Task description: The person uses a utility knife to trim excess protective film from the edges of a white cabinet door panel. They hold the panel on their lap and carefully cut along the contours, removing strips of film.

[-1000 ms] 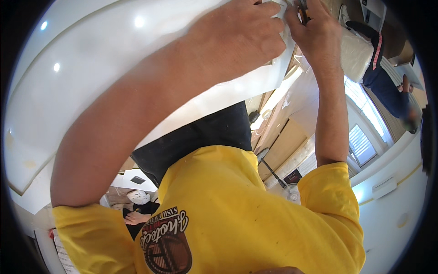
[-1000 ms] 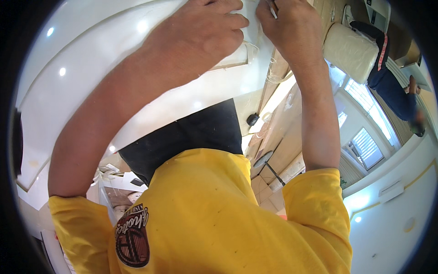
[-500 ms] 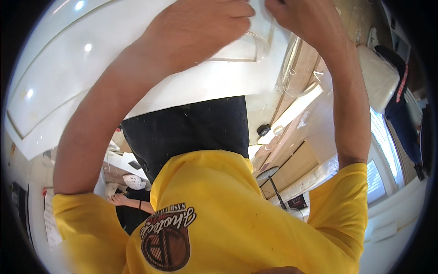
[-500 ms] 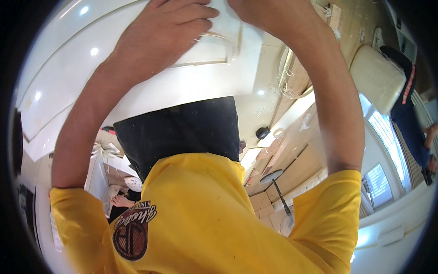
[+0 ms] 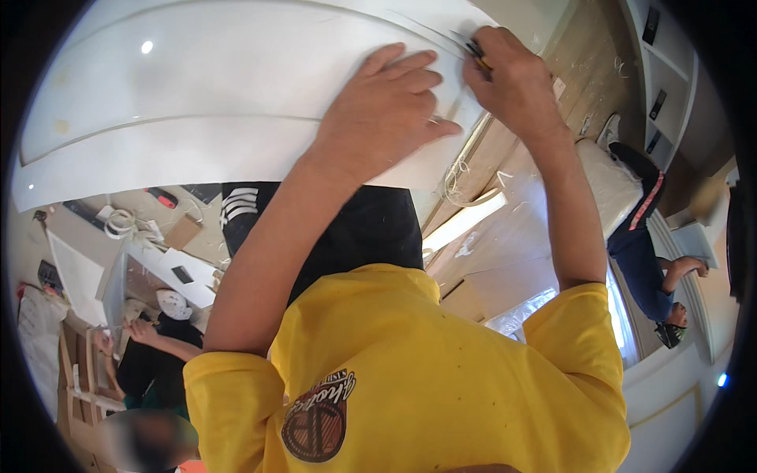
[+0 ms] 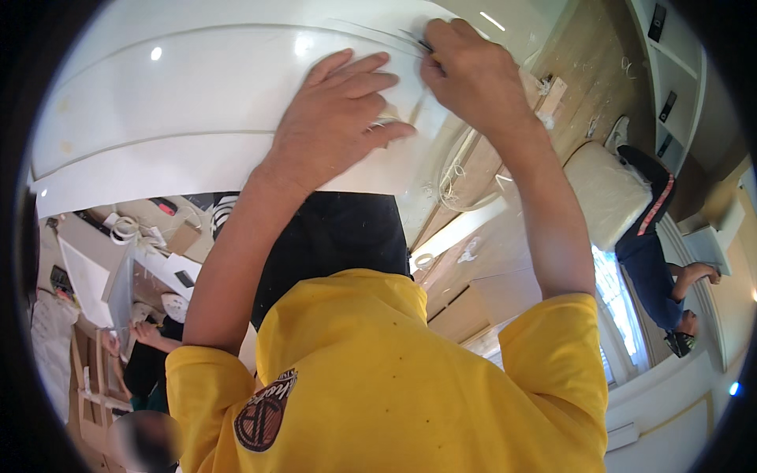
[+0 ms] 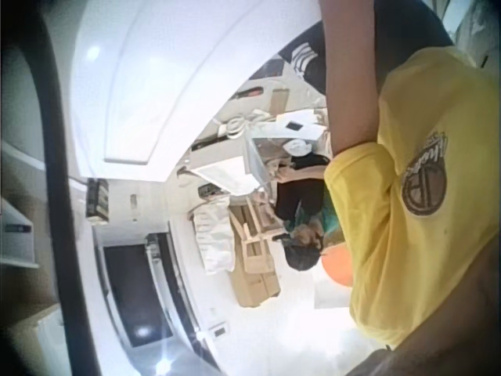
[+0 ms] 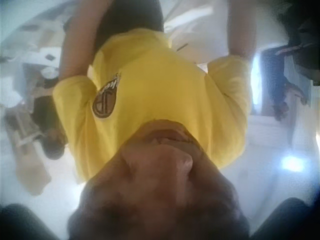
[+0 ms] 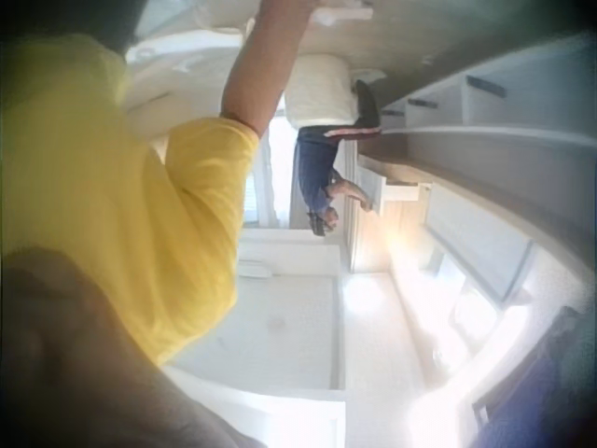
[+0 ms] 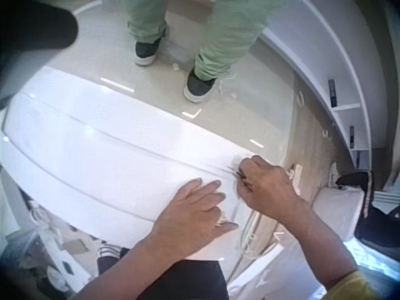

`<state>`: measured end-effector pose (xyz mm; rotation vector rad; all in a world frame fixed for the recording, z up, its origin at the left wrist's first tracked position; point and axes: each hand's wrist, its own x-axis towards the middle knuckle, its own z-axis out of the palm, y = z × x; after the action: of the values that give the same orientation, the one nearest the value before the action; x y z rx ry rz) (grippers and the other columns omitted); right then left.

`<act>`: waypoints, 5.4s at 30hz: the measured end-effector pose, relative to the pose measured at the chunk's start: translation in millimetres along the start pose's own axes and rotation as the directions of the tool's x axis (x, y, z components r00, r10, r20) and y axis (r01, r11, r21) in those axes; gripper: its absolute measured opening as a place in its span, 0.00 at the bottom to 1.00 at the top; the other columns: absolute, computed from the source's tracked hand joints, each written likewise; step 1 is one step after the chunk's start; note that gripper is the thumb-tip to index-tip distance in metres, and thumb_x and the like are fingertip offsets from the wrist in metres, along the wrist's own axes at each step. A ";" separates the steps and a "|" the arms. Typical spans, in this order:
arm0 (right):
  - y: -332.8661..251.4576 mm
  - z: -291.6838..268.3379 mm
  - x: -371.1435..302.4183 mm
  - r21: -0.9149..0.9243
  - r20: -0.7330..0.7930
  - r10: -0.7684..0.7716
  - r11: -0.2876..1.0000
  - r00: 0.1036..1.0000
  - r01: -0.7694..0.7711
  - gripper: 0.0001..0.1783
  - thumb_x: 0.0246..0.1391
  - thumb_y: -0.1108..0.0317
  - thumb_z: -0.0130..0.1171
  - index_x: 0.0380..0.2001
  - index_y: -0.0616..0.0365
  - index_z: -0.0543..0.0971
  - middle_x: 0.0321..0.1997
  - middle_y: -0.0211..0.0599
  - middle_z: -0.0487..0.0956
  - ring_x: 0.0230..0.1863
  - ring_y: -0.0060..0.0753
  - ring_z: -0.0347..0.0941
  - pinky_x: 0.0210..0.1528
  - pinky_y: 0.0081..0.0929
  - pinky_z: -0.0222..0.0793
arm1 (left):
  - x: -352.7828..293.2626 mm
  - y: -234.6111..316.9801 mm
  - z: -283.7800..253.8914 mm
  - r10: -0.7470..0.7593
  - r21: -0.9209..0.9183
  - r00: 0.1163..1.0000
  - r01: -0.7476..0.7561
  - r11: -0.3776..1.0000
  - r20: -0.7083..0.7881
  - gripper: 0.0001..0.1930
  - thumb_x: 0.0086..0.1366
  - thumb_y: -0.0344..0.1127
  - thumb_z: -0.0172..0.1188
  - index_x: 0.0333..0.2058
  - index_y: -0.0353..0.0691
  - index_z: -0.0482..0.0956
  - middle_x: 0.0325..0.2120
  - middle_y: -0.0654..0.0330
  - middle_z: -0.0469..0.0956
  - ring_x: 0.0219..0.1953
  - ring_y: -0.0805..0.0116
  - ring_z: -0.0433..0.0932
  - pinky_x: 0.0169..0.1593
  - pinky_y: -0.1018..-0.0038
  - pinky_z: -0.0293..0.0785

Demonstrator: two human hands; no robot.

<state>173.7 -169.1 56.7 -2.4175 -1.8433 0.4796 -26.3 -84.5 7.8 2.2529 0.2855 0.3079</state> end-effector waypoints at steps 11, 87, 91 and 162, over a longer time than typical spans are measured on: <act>-14.1 -43.5 -39.5 0.016 -0.005 0.482 0.876 0.876 -0.481 0.18 0.64 0.56 0.64 0.42 0.62 0.79 0.32 0.53 0.82 0.32 0.54 0.80 0.39 0.42 0.75 | -23.0 10.1 4.3 -0.034 0.267 0.993 0.064 0.962 -0.115 0.10 0.69 0.42 0.60 0.39 0.45 0.86 0.52 0.64 0.82 0.67 0.64 0.70 0.71 0.53 0.58; -48.3 -22.7 -12.8 -0.493 0.134 0.229 0.860 0.964 -0.136 0.10 0.65 0.64 0.59 0.33 0.60 0.80 0.26 0.53 0.81 0.31 0.60 0.80 0.35 0.51 0.76 | -36.1 4.6 16.1 -0.069 0.093 0.966 0.095 0.991 -0.249 0.09 0.69 0.41 0.61 0.38 0.45 0.86 0.52 0.62 0.81 0.67 0.64 0.69 0.75 0.56 0.54; -52.6 -19.4 -9.8 -0.588 0.143 0.289 0.794 0.947 -0.153 0.13 0.68 0.62 0.56 0.32 0.59 0.77 0.26 0.54 0.81 0.32 0.62 0.80 0.36 0.53 0.76 | -34.5 5.0 12.5 -0.080 0.096 0.971 0.104 0.990 -0.226 0.08 0.67 0.39 0.62 0.39 0.45 0.87 0.53 0.62 0.82 0.68 0.65 0.68 0.74 0.56 0.55; -21.0 12.2 -37.0 0.154 0.019 0.589 0.797 0.808 -0.584 0.53 0.47 0.49 0.72 0.68 0.70 0.62 0.47 0.61 0.83 0.48 0.60 0.83 0.55 0.42 0.76 | -35.8 6.2 11.7 -0.067 0.043 0.968 0.080 0.996 -0.241 0.10 0.69 0.41 0.62 0.36 0.42 0.86 0.55 0.64 0.81 0.68 0.64 0.69 0.74 0.55 0.54</act>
<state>142.1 -200.0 57.7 -2.8283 -0.9500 0.5832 -55.8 -107.7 0.7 2.2514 0.5082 0.5396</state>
